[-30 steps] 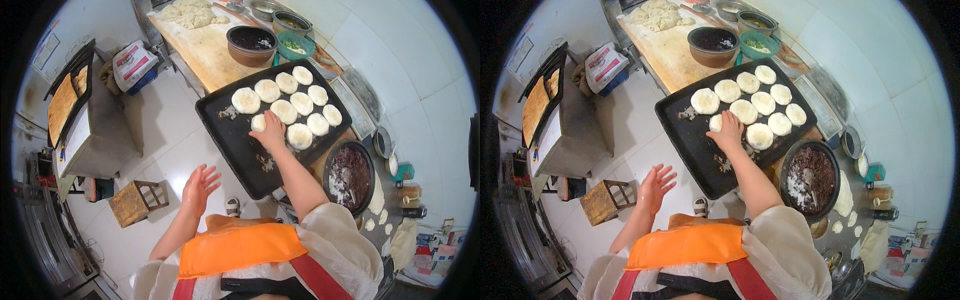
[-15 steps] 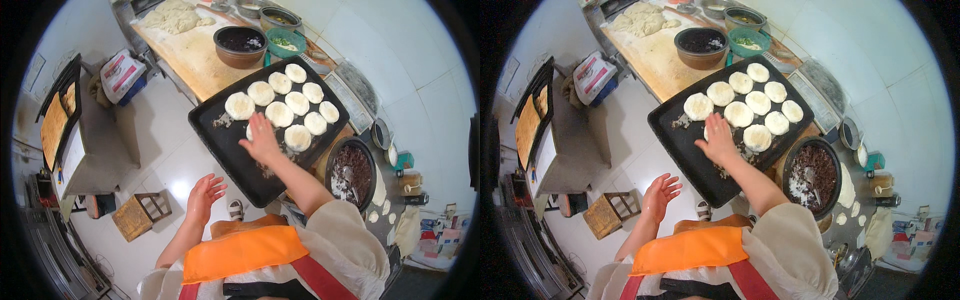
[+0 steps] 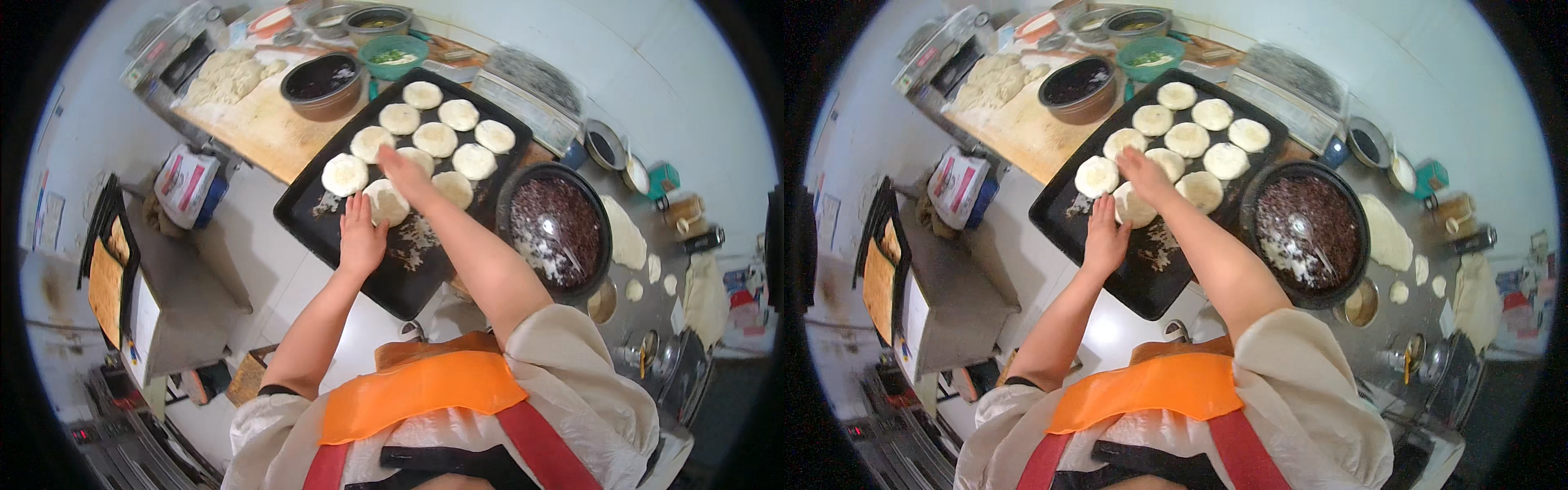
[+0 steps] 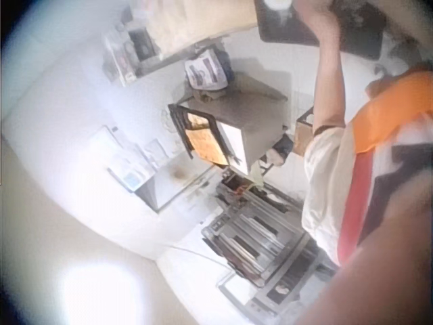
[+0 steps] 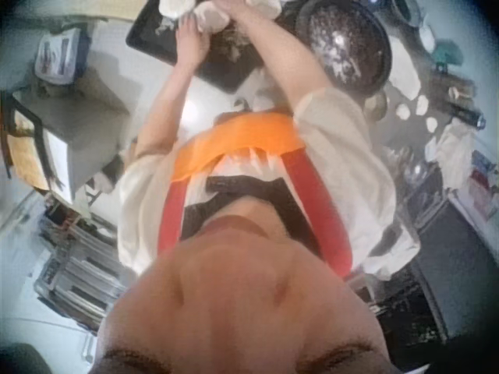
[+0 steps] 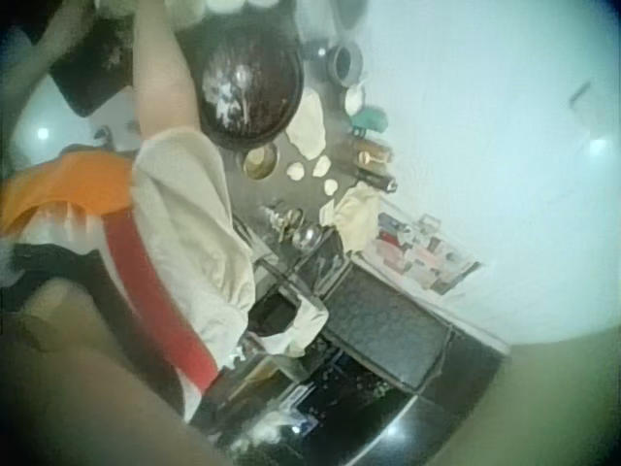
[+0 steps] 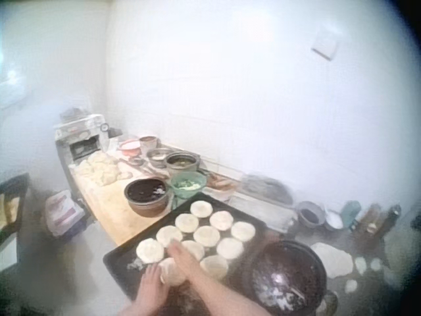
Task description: The person weighs bags of dough on a scale, then fills flattened dough pieces with a dark paste using a spoon and arranges the buns on a baking tray.
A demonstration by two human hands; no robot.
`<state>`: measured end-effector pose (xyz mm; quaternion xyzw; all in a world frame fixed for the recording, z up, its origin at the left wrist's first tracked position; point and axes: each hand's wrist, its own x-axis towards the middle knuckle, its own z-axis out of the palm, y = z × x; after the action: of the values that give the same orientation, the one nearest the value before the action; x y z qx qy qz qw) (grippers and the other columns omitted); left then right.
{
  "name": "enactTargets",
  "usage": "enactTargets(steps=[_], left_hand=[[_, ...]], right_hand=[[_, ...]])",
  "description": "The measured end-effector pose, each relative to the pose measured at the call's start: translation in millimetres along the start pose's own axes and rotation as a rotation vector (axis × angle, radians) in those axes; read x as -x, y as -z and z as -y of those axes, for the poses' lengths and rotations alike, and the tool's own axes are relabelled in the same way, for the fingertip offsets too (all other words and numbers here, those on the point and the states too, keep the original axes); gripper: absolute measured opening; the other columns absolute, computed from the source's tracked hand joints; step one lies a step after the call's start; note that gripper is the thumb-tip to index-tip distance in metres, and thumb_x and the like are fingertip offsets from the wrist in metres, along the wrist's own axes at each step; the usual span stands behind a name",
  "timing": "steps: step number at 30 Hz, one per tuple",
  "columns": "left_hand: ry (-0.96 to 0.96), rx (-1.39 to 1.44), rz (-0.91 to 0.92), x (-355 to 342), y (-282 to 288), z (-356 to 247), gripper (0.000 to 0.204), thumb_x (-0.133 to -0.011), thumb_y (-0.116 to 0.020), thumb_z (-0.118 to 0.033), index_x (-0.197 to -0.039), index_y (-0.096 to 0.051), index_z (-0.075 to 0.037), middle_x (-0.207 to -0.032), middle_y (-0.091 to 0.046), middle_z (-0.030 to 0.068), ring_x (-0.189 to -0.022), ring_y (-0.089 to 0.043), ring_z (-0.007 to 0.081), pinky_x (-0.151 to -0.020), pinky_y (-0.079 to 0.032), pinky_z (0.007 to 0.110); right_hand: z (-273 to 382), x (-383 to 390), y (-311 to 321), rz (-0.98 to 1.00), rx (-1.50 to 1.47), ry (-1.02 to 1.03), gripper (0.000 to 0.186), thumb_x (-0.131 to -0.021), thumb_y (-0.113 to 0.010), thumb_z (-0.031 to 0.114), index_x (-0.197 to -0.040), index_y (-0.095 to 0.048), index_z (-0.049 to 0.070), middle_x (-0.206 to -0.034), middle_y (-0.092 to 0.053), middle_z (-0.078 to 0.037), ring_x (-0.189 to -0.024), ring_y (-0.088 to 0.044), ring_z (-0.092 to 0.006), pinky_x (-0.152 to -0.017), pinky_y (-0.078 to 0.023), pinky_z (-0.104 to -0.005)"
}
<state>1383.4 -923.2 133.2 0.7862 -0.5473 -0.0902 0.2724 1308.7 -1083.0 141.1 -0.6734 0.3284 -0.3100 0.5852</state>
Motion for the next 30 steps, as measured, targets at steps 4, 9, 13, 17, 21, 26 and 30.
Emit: enactTargets(steps=[4,9,13,17,21,26,30], left_hand=[[-0.271,-0.29,0.195,-22,-43,-8,0.077,-0.088,-0.062,-0.036,-0.146,-0.027,0.0,-0.153,-0.025,0.0186,-0.144,-0.02,0.0337,-0.114,-0.015,0.054],[-0.258,-0.337,0.195,-28,-59,16,0.085,-0.085,-0.065,-0.042,-0.148,-0.024,-0.004,-0.155,-0.023,0.0155,-0.144,-0.019,0.0327,-0.113,-0.013,0.056],[-0.135,-0.229,0.358,-49,-65,48,0.074,-0.094,-0.055,-0.037,-0.15,-0.02,-0.003,-0.156,-0.022,0.0148,-0.144,-0.02,0.0285,-0.113,-0.014,0.052],[0.124,0.438,0.091,-50,-42,-22,0.056,-0.099,-0.051,-0.036,-0.134,-0.047,0.007,-0.131,-0.057,0.018,-0.123,-0.052,0.026,-0.104,-0.036,0.029],[0.213,0.845,-0.206,18,-25,-124,0.048,-0.098,-0.053,-0.031,-0.13,-0.05,0.006,-0.124,-0.059,0.0203,-0.118,-0.056,0.0259,-0.102,-0.04,0.036],[-0.031,0.868,-0.233,56,-21,-268,0.038,-0.1,-0.05,-0.021,-0.127,-0.051,0.006,-0.118,-0.062,0.0213,-0.111,-0.06,0.0257,-0.101,-0.043,0.036],[-0.103,0.763,-0.119,79,-29,-352,0.033,-0.099,-0.051,-0.015,-0.124,-0.054,0.007,-0.112,-0.066,0.0193,-0.108,-0.062,0.024,-0.1,-0.043,0.035]], right_hand=[[112,92,94,-0.162,-0.383,0.22,0.041,-0.1,-0.051,0.028,-0.125,-0.058,-0.003,-0.128,-0.059,-0.011,-0.119,-0.054,-0.0187,-0.104,-0.037,-0.0314],[108,249,204,-0.471,0.236,0.401,0.025,-0.09,-0.063,0.011,-0.112,-0.066,0.0,-0.108,-0.069,-0.014,-0.097,-0.066,-0.0207,-0.087,-0.049,-0.029],[34,351,322,-0.871,0.211,-0.121,0.025,-0.086,-0.067,0.012,-0.108,-0.068,-0.001,-0.105,-0.07,-0.012,-0.094,-0.066,-0.0182,-0.087,-0.05,-0.029],[-57,420,441,-0.989,0.621,-0.522,0.034,-0.076,-0.068,0.014,-0.107,-0.069,0.001,-0.102,-0.071,-0.015,-0.091,-0.068,-0.0243,-0.084,-0.053,-0.0336],[-64,377,463,-0.648,0.515,-0.331,0.045,-0.073,-0.066,0.011,-0.118,-0.064,0.005,-0.107,-0.068,-0.017,-0.1,-0.066,-0.028,-0.089,-0.051,-0.0379],[-115,276,425,-0.449,0.913,-0.174,0.054,-0.071,-0.073,0.019,-0.123,-0.062,0.01,-0.113,-0.064,-0.02,-0.103,-0.062,-0.0342,-0.092,-0.049,-0.0401],[-118,247,410,-0.007,1.181,-0.18,0.042,-0.07,-0.073,0.018,-0.112,-0.068,0.011,-0.105,-0.067,-0.019,-0.099,-0.063,-0.035,-0.089,-0.05,-0.0408]])
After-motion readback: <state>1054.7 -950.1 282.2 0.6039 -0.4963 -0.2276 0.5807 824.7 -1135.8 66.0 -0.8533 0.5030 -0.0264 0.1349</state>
